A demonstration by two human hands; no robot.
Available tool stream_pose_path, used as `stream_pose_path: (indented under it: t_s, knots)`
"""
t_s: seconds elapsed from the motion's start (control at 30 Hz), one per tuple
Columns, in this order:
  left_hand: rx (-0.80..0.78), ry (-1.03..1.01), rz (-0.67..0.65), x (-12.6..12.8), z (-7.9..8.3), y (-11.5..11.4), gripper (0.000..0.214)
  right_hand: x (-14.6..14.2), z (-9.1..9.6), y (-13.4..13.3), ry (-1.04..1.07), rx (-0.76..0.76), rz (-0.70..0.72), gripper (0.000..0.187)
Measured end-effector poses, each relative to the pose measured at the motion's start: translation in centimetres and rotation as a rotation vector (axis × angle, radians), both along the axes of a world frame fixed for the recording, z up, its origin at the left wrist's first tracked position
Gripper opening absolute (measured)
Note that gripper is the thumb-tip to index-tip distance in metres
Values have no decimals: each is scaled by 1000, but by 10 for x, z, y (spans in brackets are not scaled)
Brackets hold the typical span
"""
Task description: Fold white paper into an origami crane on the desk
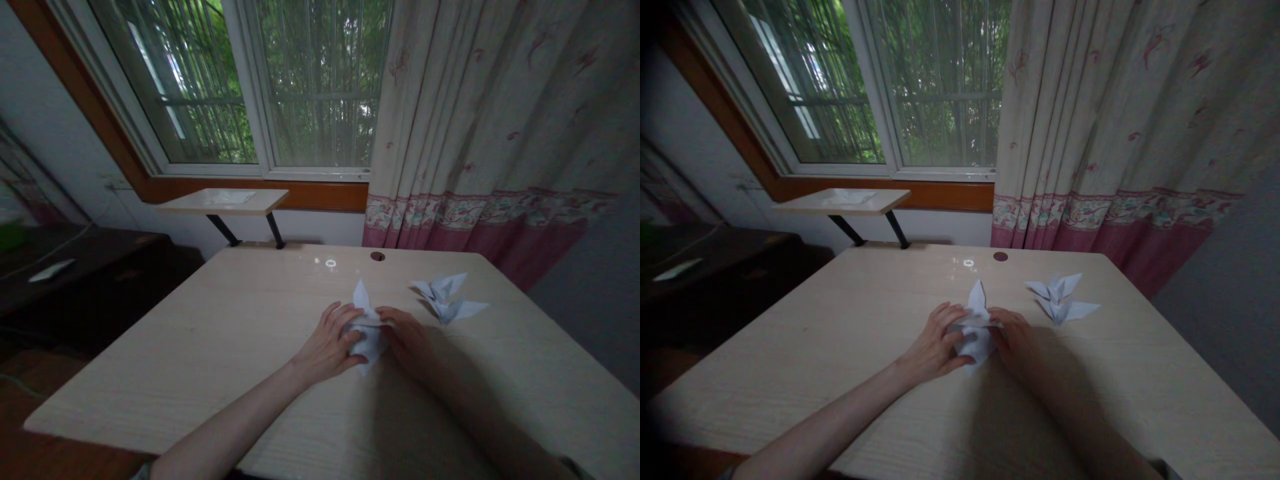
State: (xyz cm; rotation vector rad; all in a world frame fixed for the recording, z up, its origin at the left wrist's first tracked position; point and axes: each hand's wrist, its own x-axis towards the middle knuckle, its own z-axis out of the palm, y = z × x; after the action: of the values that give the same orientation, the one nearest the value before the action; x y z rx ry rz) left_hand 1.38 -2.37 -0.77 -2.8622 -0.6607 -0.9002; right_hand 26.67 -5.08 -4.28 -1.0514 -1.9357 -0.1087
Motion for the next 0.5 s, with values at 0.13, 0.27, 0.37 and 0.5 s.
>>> stream_pose_path:
  t_s: [0.13,0.27,0.37,0.5]
  knots:
    - [-15,32,63,1,6,-1,50,-3,1,-1,46,-49,-76,28]
    - [-72,-1,96,3,7,2,70,-5,3,-3,79,-74,-156,30]
    - [-113,-14,104,4,5,4,81,-6,3,-2,94,-111,-185,32]
    - [-151,-35,109,3,2,6,88,-7,3,1,97,-155,-219,30]
